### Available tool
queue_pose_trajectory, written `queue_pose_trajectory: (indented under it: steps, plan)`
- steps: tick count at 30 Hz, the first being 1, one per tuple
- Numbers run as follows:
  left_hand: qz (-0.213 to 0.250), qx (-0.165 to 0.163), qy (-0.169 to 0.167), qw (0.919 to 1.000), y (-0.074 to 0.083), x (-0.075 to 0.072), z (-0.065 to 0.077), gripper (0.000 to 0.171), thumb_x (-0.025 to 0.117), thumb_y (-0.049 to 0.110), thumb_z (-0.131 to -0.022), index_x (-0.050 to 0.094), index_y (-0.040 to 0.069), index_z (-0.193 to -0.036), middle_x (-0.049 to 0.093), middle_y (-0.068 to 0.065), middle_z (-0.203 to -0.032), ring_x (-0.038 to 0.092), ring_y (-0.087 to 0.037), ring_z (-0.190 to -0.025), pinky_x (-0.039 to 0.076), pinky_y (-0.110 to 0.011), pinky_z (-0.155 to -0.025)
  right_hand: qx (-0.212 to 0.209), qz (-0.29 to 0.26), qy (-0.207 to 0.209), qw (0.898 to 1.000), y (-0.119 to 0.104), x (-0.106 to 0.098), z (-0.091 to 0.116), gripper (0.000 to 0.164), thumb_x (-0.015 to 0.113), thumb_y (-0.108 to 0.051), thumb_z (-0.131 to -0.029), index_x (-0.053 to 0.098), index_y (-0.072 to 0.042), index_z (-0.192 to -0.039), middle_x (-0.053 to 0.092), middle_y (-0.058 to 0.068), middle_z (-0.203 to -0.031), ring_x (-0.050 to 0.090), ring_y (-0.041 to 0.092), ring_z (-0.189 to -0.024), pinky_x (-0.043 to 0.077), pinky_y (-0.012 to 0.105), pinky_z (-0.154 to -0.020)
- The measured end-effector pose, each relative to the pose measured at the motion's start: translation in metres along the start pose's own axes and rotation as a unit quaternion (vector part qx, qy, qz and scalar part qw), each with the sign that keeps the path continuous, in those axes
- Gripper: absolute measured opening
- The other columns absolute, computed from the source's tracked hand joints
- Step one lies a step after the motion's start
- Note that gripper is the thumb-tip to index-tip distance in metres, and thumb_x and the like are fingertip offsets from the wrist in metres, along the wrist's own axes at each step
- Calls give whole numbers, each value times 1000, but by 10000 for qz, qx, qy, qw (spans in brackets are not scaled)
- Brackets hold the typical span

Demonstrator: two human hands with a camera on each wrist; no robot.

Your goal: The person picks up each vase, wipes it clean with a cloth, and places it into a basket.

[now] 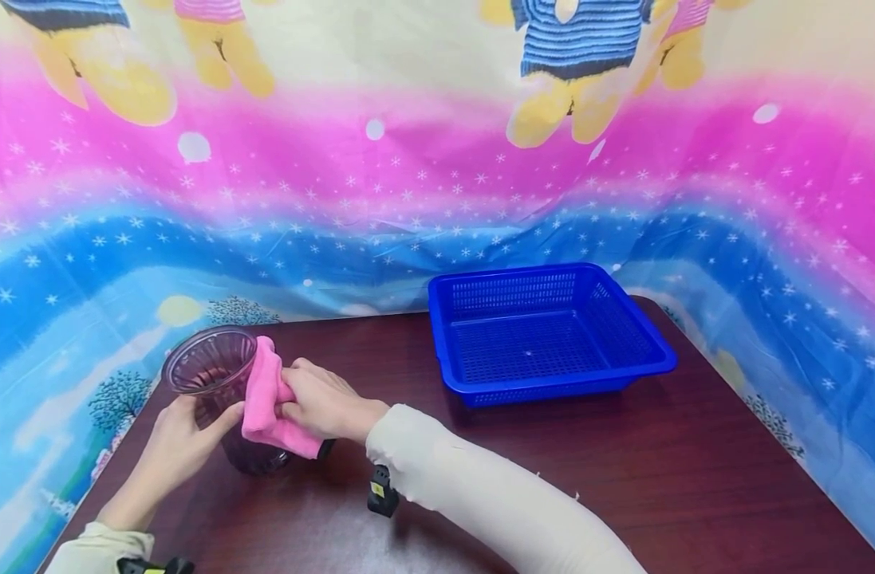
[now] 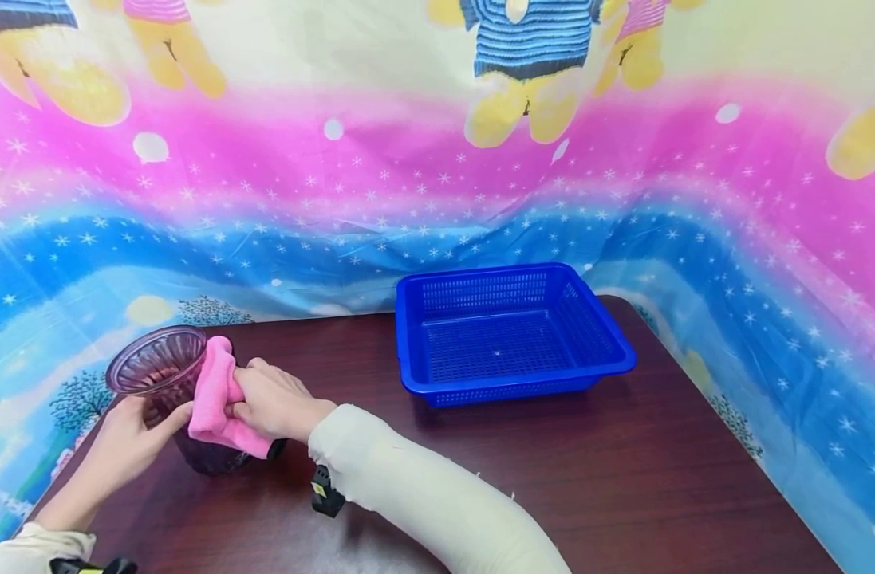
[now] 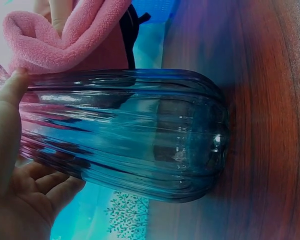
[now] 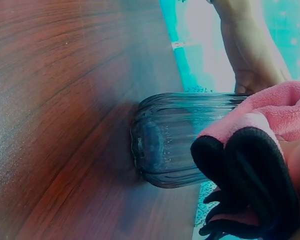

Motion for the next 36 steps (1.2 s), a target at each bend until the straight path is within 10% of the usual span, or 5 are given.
queue_pose_trajectory:
  steps: [13,27,36]
  plan:
    - [63,26,-68,10000,0,1,-1,49,72,32,-86,57,4,-123,71,-27,-107,71,-22,-88,36,0,-70,342,267,-162,9989,2,7,0,8,65,-26,-91,60,-21,-94,56,-7,-97,49,4,-85,41,14,-60]
    - [192,12,-52,9998,1,1,1,49,72,31,-85,57,4,-123,70,-27,-107,41,26,-84,36,1,-69,460,611,-319,9966,4,12,0,15,64,-27,-91,58,-21,-104,55,-7,-99,49,4,-84,42,14,-62]
    - [201,20,-58,9998,1,1,0,47,71,31,-86,58,4,-121,72,-26,-103,43,25,-81,38,-3,-68,567,649,-418,9954,7,17,1,23,65,-28,-91,58,-21,-112,54,-7,-99,49,4,-83,42,14,-63]
Point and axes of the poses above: each hand's wrist, its own z-axis away from the middle knuckle, its own x-axis out of the palm, y = z × x, the point moved 10 cm from there along -z, towards the middle knuckle
